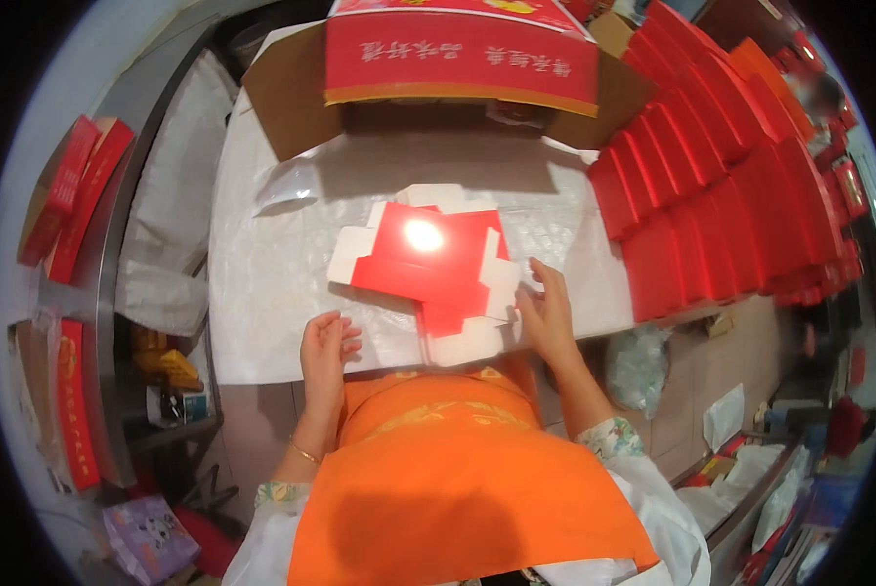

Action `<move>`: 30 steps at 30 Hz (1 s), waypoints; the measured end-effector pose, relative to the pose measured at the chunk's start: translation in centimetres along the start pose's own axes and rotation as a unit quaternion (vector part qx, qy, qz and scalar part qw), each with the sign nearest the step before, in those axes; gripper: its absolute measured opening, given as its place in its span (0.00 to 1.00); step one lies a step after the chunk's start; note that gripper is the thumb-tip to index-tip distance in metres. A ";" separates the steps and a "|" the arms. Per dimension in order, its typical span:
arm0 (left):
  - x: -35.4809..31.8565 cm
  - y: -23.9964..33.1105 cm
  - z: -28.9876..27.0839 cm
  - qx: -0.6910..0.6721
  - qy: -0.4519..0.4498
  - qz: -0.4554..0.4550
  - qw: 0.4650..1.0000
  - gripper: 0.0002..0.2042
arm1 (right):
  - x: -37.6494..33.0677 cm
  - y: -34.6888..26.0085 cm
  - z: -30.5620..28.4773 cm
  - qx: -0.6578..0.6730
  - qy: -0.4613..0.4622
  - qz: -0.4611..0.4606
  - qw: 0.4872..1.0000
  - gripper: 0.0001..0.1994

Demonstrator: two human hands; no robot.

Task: The person assembles red cardboard boxes by folding flaps and tucking tabs. They place small wrapped items into the boxes and stack the finished boxes on a pile. The person repeats this process with multiple boxes.

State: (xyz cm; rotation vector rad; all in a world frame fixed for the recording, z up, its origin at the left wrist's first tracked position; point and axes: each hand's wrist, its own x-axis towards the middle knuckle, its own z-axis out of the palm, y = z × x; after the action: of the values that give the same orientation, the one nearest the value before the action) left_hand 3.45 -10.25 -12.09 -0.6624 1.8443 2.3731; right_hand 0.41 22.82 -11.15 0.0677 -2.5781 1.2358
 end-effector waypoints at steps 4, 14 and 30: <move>2.0 0.8 0.7 -0.157 -0.049 -0.062 0.985 0.17 | 0.0 0.7 1.3 0.028 0.009 0.049 0.998 0.24; 8.8 -0.5 5.6 -0.229 -0.020 0.023 0.973 0.13 | -0.8 -3.5 1.7 -0.100 -0.021 -0.137 0.985 0.27; 7.9 1.0 7.8 -0.197 -0.167 -0.073 0.963 0.16 | 1.6 -0.8 5.0 -0.021 -0.052 0.046 0.997 0.24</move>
State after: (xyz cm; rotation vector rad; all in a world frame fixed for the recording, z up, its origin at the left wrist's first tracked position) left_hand -6.35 -4.87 -12.60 -0.3721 1.1652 2.5752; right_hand -2.14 18.59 -13.14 0.0060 -2.7237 1.2409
